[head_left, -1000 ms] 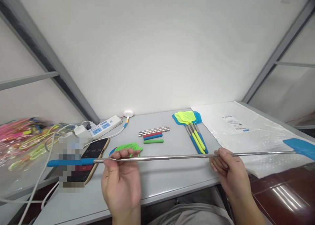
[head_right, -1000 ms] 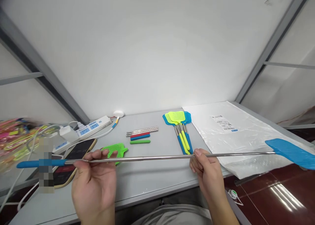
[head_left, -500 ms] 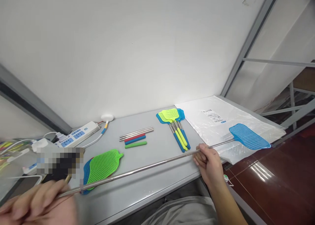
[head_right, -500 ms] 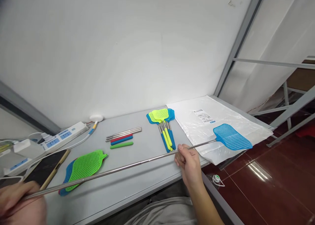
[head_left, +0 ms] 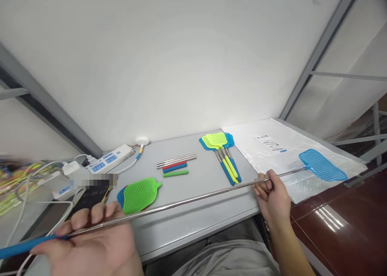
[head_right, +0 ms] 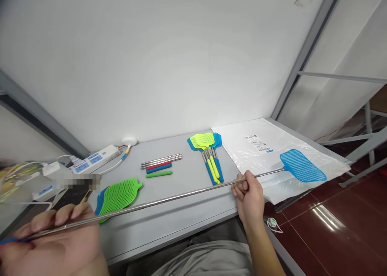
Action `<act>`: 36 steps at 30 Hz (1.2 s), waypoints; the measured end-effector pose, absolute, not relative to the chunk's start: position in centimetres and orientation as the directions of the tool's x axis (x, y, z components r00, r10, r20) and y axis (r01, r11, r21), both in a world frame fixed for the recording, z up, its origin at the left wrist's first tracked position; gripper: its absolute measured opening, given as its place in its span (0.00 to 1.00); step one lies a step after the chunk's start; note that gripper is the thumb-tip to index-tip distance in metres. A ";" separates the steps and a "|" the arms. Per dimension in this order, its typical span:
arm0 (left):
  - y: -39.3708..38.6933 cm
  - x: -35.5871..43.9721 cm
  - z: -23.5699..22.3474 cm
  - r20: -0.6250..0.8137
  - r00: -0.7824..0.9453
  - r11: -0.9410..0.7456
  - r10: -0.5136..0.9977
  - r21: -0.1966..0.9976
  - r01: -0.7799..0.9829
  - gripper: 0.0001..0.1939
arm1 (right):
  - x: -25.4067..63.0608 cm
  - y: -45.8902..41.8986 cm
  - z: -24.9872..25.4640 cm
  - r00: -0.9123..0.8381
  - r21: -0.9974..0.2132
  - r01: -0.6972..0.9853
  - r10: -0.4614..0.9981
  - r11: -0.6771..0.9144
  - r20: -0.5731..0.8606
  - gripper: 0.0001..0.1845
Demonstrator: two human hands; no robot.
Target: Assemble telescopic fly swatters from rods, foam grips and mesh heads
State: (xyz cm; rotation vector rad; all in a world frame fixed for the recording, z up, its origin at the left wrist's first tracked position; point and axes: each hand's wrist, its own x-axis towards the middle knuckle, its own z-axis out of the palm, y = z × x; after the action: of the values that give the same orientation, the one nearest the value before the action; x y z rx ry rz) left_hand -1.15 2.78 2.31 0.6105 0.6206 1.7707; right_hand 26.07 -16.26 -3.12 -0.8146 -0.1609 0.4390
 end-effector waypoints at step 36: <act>1.6 -0.8 2.6 0.135 0.121 0.071 0.983 0.326 -0.943 0.07 | 25.6 -16.9 -2.0 0.926 -0.793 -0.145 0.364 0.592 0.102 0.31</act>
State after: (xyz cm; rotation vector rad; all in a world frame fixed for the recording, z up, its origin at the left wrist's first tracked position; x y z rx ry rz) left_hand -0.76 1.57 2.64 0.3723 0.1329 1.4539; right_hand 25.61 -16.85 -1.98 -0.8908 -0.2658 0.2997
